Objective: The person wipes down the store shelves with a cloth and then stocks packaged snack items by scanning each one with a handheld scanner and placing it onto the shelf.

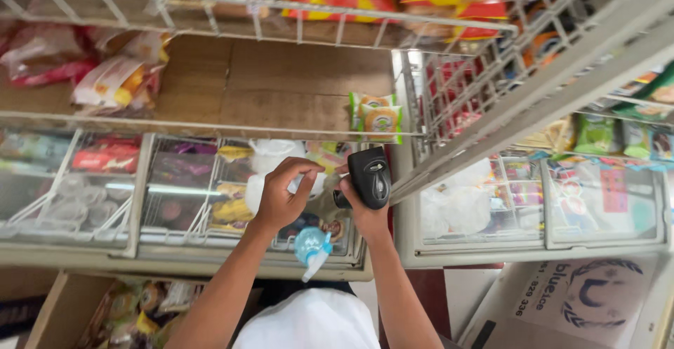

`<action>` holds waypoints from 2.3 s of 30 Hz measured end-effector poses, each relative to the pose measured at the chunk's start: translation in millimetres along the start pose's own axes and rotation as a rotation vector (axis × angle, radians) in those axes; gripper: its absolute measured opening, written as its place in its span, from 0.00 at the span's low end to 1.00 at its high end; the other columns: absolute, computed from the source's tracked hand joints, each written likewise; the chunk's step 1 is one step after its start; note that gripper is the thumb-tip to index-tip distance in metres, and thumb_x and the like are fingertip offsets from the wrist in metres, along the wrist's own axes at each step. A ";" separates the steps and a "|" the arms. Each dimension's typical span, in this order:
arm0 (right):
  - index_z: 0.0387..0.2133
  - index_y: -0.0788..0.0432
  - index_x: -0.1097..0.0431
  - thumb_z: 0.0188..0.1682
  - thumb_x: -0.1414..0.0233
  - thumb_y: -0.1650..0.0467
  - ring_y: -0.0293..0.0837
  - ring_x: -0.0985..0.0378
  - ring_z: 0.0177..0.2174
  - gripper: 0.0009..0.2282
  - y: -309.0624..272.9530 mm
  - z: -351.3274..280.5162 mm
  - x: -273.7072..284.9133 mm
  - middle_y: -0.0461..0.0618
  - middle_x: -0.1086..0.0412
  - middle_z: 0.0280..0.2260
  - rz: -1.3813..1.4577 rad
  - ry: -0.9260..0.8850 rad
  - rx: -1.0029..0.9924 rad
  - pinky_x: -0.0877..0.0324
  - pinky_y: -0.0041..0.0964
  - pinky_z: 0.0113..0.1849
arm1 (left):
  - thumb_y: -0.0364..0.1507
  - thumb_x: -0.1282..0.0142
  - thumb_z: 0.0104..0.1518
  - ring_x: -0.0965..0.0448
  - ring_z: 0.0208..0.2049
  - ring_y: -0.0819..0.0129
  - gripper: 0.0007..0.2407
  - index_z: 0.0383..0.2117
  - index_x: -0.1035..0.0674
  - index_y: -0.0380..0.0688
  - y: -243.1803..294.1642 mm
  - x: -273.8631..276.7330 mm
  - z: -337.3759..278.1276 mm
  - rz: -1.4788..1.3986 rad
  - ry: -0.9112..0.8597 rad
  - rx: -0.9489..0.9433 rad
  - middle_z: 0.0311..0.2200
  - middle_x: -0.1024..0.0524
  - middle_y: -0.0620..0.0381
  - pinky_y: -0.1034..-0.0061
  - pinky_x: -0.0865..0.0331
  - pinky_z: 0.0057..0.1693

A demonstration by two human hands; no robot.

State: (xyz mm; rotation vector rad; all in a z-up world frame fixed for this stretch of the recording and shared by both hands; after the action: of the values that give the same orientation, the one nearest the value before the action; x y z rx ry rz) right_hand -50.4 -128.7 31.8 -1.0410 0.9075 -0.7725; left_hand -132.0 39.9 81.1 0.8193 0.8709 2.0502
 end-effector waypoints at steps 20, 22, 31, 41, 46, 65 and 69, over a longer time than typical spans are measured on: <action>0.43 0.65 0.26 0.49 0.40 0.74 0.46 0.20 0.37 0.10 278.4 -289.5 -201.0 0.56 0.23 0.42 -0.066 -0.664 -1.090 0.27 0.40 0.36 | 0.28 0.49 0.68 0.22 0.31 0.67 0.08 0.34 0.21 0.37 -172.0 159.5 -557.1 0.060 0.930 1.091 0.28 0.21 0.51 0.72 0.28 0.43; 0.43 0.63 0.26 0.49 0.41 0.73 0.46 0.19 0.38 0.10 296.5 -305.2 -194.4 0.54 0.23 0.43 -0.131 -0.687 -1.113 0.27 0.39 0.36 | 0.28 0.45 0.61 0.19 0.37 0.62 0.06 0.38 0.19 0.39 -186.0 155.1 -574.5 0.223 0.797 1.107 0.35 0.18 0.51 0.68 0.27 0.45; 0.49 0.61 0.30 0.48 0.41 0.70 0.46 0.20 0.46 0.16 335.7 -330.9 -164.1 0.53 0.24 0.49 -0.290 -0.609 -1.166 0.28 0.39 0.39 | 0.26 0.33 0.45 0.37 0.58 0.32 0.27 0.57 0.25 0.47 -238.2 139.0 -598.9 0.500 0.353 1.412 0.58 0.35 0.43 0.53 0.38 0.56; 0.51 0.60 0.30 0.48 0.40 0.70 0.45 0.22 0.46 0.18 319.7 -334.9 -175.1 0.53 0.25 0.49 -0.308 -0.611 -1.138 0.28 0.38 0.40 | 0.17 0.42 0.46 0.37 0.62 0.37 0.23 0.51 0.25 0.44 -302.9 102.7 -633.8 0.737 0.087 1.303 0.58 0.36 0.37 0.54 0.35 0.60; 0.50 0.62 0.29 0.48 0.40 0.70 0.45 0.22 0.47 0.17 321.5 -334.5 -176.1 0.52 0.25 0.50 -0.312 -0.630 -1.132 0.28 0.38 0.41 | 0.23 0.40 0.51 0.31 0.56 0.40 0.22 0.55 0.27 0.41 -305.9 107.9 -643.8 0.619 0.019 1.400 0.54 0.31 0.36 0.57 0.33 0.60; 0.55 0.60 0.31 0.48 0.40 0.76 0.42 0.26 0.32 0.20 256.3 -287.7 -211.7 0.48 0.30 0.36 0.091 -0.431 -0.972 0.30 0.39 0.35 | 0.27 0.42 0.63 0.27 0.30 0.82 0.08 0.41 0.17 0.35 -118.3 197.3 -486.8 -0.134 0.791 0.910 0.28 0.22 0.62 0.83 0.31 0.39; 0.56 0.63 0.32 0.48 0.39 0.79 0.37 0.26 0.42 0.21 202.4 -252.3 -220.7 0.46 0.29 0.43 0.118 -0.381 -0.772 0.29 0.33 0.45 | 0.26 0.41 0.64 0.26 0.36 0.80 0.08 0.45 0.21 0.34 -88.7 198.7 -428.5 -0.343 0.711 0.709 0.34 0.23 0.61 0.83 0.31 0.43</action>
State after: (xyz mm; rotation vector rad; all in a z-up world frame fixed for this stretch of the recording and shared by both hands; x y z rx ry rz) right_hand -349.6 33.8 -161.6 -1.7179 0.9360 -0.0849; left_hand -529.2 115.0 -178.8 0.2081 2.0450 1.7133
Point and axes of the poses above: each hand's wrist, its own z-axis towards the middle knuckle, its own x-axis out of the back of the hand, y = z × x, the point moved 9 cm from there along z, towards the middle knuckle
